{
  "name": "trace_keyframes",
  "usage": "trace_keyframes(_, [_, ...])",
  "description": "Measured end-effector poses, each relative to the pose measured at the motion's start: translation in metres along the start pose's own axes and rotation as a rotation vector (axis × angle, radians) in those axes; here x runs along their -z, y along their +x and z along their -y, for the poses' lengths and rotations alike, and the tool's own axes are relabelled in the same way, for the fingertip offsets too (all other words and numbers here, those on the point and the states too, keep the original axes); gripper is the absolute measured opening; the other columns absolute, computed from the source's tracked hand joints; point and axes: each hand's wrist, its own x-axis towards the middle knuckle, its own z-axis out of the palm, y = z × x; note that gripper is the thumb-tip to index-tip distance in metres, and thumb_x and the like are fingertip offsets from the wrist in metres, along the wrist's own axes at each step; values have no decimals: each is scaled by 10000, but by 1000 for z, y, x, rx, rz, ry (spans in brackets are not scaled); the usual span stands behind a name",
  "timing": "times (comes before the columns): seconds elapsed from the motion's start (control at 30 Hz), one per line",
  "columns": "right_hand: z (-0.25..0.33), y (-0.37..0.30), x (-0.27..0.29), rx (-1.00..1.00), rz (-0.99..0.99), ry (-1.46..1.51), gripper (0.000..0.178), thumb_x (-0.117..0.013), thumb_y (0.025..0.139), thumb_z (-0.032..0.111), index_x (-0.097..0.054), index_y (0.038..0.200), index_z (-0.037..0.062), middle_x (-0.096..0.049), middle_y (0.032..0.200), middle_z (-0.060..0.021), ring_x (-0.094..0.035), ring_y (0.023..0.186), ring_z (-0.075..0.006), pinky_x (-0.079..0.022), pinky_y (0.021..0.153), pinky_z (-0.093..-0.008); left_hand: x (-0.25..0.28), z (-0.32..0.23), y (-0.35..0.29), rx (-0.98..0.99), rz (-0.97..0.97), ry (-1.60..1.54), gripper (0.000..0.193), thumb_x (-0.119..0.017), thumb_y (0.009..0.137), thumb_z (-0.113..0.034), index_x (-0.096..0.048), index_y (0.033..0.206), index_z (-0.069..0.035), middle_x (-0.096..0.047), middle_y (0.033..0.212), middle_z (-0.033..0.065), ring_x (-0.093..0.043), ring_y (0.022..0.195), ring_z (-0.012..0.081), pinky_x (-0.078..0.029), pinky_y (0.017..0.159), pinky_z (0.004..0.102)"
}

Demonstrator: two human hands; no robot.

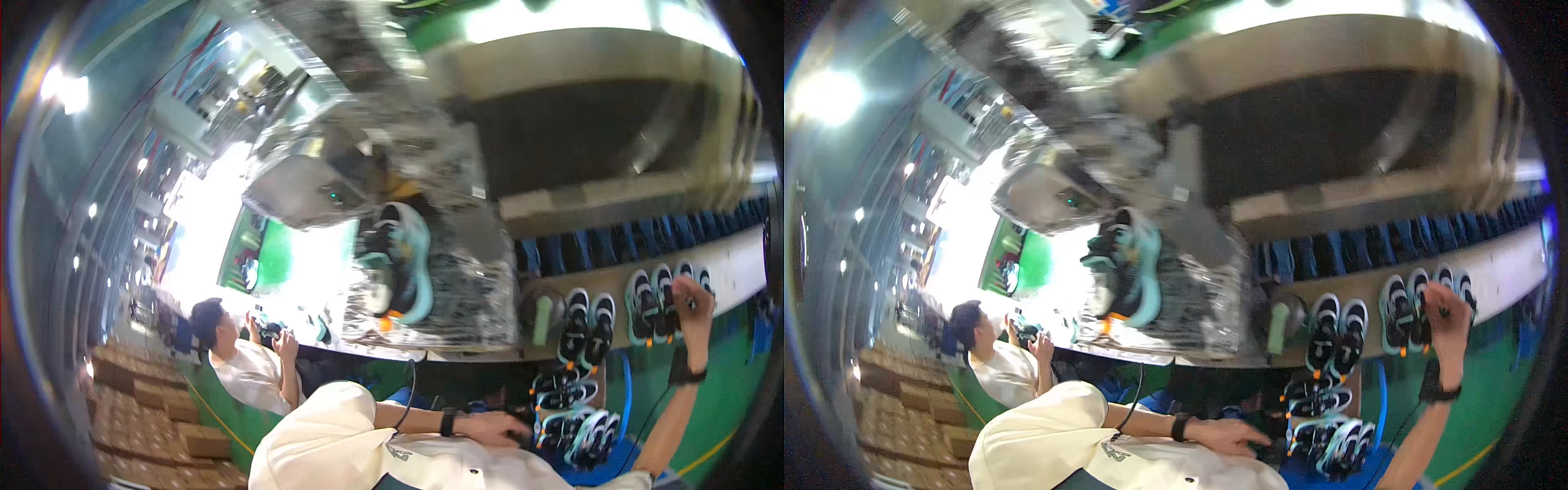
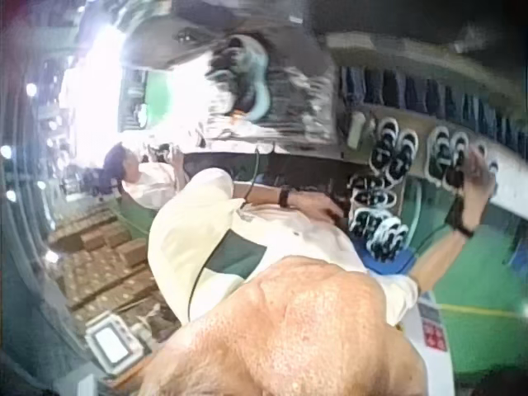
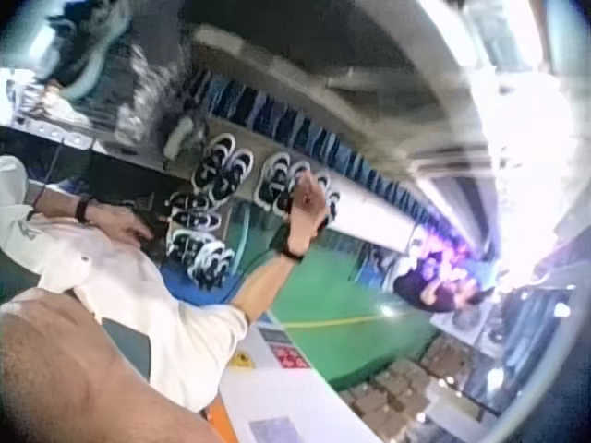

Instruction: Operate a shoe-lasting machine to bond shoe uppers and soles.

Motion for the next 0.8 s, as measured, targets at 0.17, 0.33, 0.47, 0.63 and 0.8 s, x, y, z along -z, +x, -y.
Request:
trace_keyframes(0.17, [203,9,38,328,28,180,272,-652,889,223,-647,933,-45,-686,827,-132,-638,790,-202,-489,737,-311,16,20,-120,-104,-87,-283,585,-568,961,-360,-416,1440,-60,-529,1362,189,-575,1154,245,-469,953,350])
trace_keyframes(0.33, [385,15,1,587,10,155,271,-652,895,235,-653,925,-34,-687,833,-134,-643,775,-237,-493,728,-318,34,38,-230,-114,-254,-360,570,-548,981,-367,-421,1434,-45,-524,1367,182,-512,1242,250,-422,1012,347])
trace_keyframes(0.47, [499,25,-62,696,-53,56,177,-642,891,133,-656,926,-40,-696,850,-117,-662,776,-220,-506,731,-308,55,60,-301,-64,-206,-522,516,-561,985,-324,-475,1389,-14,-546,1336,167,-514,1234,240,-406,1018,323])
trace_keyframes(0.63, [580,114,-168,503,45,144,146,-659,858,72,-668,964,-29,-702,853,-116,-686,799,-163,-533,718,-260,108,110,-368,-269,-289,-348,440,-547,986,-301,-559,1294,14,-601,1283,157,-551,1200,236,-409,1035,323])
trace_keyframes(0.8, [618,274,-284,599,29,-353,332,-728,756,247,-675,938,-26,-701,869,-187,-691,821,-303,-542,758,-369,167,157,-429,-432,-311,-482,449,-563,982,-290,-548,1313,12,-531,1379,125,-484,1275,220,-367,1073,348])
